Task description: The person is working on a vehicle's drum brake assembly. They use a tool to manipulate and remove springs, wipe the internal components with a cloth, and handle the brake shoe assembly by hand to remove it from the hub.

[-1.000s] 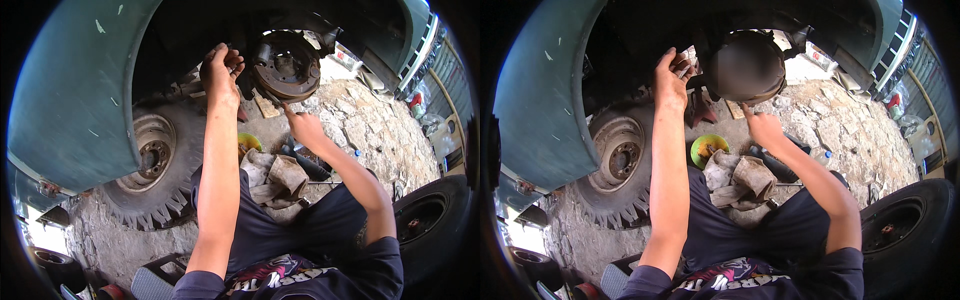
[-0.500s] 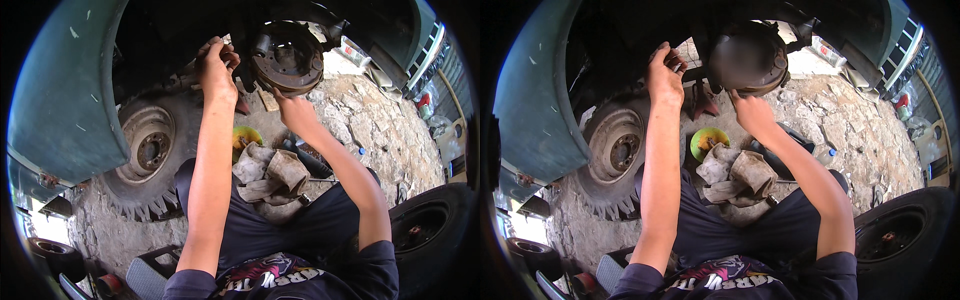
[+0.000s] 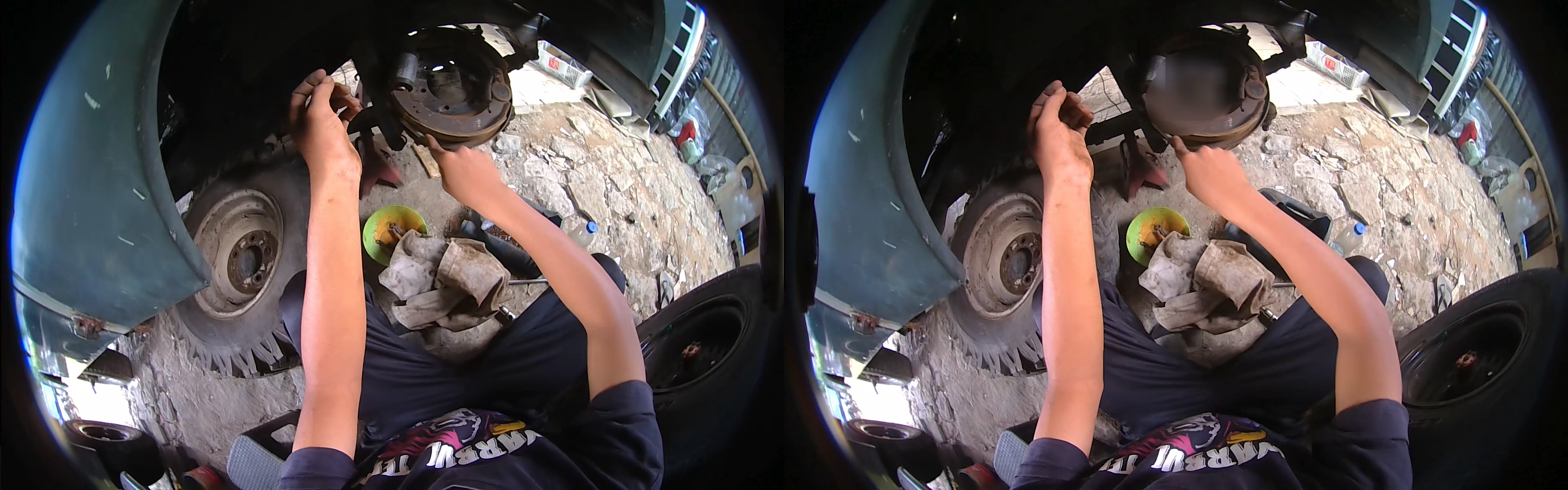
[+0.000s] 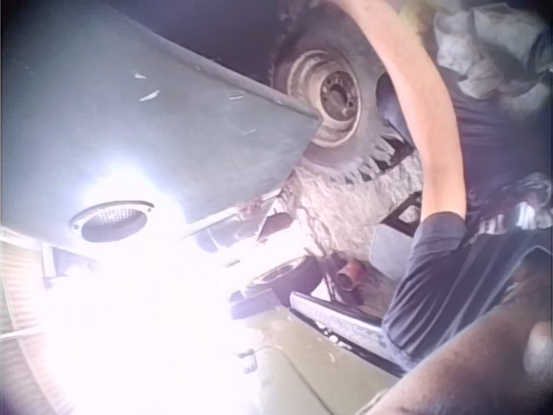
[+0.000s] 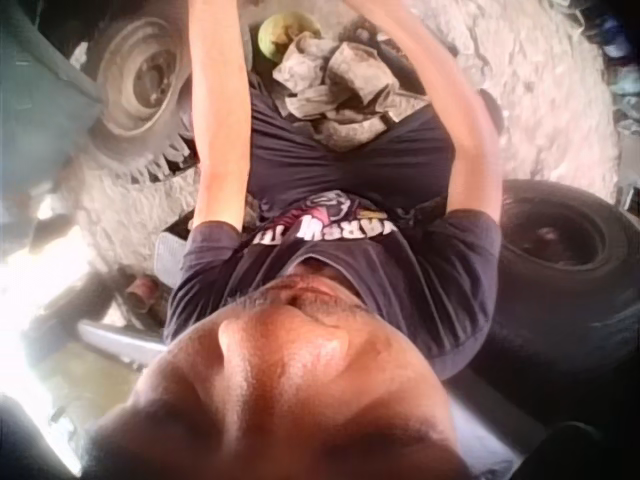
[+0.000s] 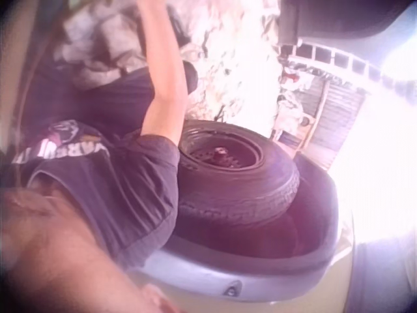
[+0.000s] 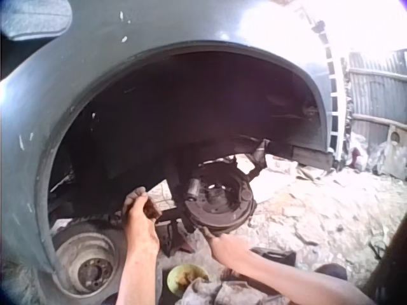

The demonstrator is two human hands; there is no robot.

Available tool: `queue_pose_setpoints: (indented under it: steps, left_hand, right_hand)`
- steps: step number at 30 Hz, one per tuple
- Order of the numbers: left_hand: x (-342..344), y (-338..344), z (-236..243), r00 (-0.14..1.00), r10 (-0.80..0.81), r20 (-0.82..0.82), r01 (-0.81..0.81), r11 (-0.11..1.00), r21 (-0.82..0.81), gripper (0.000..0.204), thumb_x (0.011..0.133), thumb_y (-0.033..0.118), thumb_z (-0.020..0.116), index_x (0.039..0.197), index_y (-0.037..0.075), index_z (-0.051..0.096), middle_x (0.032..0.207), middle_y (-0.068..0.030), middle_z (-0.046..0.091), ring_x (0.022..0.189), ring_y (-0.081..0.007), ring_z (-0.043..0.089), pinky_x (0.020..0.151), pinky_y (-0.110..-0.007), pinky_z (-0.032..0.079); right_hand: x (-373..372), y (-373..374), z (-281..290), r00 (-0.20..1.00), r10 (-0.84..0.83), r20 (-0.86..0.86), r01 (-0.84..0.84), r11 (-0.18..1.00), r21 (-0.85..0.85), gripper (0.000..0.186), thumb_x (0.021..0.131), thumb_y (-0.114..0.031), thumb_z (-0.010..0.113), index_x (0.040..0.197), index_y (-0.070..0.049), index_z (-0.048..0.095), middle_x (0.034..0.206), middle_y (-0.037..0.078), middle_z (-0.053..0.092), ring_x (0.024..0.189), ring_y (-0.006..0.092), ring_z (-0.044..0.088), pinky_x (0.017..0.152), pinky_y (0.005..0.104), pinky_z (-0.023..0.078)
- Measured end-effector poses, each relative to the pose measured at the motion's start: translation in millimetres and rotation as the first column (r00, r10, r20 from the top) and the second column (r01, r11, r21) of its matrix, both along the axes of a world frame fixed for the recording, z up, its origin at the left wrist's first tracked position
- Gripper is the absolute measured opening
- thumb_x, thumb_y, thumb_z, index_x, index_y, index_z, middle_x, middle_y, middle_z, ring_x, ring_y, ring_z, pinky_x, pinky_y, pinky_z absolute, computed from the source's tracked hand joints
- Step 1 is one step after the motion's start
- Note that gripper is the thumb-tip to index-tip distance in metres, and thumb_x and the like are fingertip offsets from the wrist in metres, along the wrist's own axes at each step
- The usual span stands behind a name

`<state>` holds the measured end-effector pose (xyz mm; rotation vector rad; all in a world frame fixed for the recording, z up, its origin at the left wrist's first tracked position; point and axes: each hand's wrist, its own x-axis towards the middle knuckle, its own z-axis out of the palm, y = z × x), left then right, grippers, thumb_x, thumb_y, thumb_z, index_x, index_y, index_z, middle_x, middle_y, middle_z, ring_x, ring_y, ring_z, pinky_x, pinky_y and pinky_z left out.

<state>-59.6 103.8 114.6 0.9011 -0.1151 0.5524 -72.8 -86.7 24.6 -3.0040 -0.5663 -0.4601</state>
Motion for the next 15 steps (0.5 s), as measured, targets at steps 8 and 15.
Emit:
queue_pose_setpoints:
  steps: [8,15]
  left_hand:
    - [3.0,3.0,-5.7,1.000,-0.004,-0.016,0.004,1.000,0.023,0.015,0.088,0.009,0.060,0.103,0.008,0.062,0.075,-0.0033,0.061,0.064,-0.0136,0.057,0.065,-0.031,0.046]
    - [-1.0,-15.1,-0.1,0.999,-0.050,0.003,0.050,0.998,0.027,0.014,0.088,0.010,0.061,0.102,0.008,0.063,0.076,-0.0028,0.062,0.066,-0.0131,0.057,0.065,-0.029,0.046]
  right_hand:
    - [-31.3,3.2,-6.5,0.997,-0.061,-0.042,0.058,0.996,-0.068,0.068,0.078,-0.006,0.054,0.144,-0.001,0.039,0.073,0.020,0.067,0.067,0.0342,0.069,0.060,0.0440,0.055]
    - [-2.9,-6.7,-24.5,1.000,-0.014,0.027,0.013,1.000,0.028,0.072,0.077,-0.006,0.056,0.146,-0.005,0.037,0.070,0.019,0.066,0.065,0.0350,0.067,0.057,0.0449,0.054]
